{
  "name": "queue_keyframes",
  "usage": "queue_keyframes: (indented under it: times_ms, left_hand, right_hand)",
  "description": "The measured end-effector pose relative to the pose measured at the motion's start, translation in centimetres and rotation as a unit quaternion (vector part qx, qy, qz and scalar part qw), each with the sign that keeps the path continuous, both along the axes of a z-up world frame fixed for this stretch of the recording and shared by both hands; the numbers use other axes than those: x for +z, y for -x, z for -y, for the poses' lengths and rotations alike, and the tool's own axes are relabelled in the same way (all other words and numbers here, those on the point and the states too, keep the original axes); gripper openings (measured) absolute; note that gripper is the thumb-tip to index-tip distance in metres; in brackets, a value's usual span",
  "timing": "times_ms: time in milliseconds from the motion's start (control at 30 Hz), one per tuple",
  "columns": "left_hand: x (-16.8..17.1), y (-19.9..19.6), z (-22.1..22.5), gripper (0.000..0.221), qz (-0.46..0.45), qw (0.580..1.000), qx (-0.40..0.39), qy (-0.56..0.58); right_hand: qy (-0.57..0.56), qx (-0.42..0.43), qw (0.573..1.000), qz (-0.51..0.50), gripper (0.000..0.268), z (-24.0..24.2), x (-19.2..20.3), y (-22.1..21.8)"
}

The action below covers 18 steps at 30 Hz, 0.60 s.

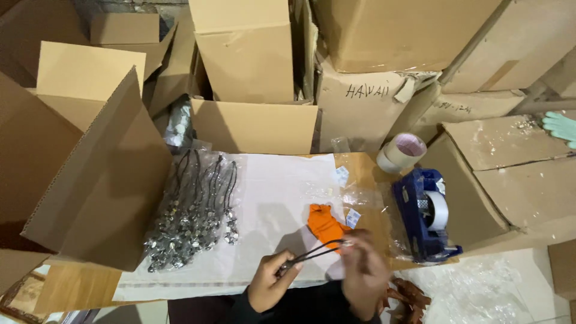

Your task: Packing small metal components and chains into individual plastic bags at a workstation

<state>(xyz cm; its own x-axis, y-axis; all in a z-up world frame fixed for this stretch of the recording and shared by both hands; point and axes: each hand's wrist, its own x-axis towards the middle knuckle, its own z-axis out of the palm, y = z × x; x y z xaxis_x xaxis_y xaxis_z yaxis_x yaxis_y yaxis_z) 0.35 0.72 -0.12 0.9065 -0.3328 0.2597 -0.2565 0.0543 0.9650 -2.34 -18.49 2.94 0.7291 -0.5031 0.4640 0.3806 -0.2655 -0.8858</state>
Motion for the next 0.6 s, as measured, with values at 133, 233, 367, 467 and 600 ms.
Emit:
queue_keyframes:
  times_ms: [133, 233, 367, 467, 600]
  left_hand:
    - [1.0, -0.8, -1.8, 0.024, 0.05, 0.992, -0.111, -0.036]
    - [3.5, -0.9, -2.7, 0.019, 0.059, 0.989, -0.12, -0.062]
    - [4.0, -1.6, -3.8, 0.026, 0.066, 0.984, -0.118, -0.116]
    - [3.6, -2.1, -4.0, 0.028, 0.141, 0.964, -0.098, -0.203]
    - [3.5, -2.2, -2.2, 0.025, 0.164, 0.937, -0.097, -0.293]
  right_hand:
    - [0.054, -0.058, 0.995, 0.061, 0.015, 2.5, 3.5, -0.3]
    - [-0.002, -0.111, 0.993, -0.028, 0.018, 3.4, 2.6, 0.0]
    - [-0.049, -0.078, 0.996, -0.017, 0.012, 5.9, -0.5, -0.6]
    - [-0.063, 0.011, 0.992, -0.106, 0.02, 7.1, -1.9, -1.0]
    - [0.244, -0.006, 0.959, -0.142, 0.038, 4.2, 1.2, -0.7]
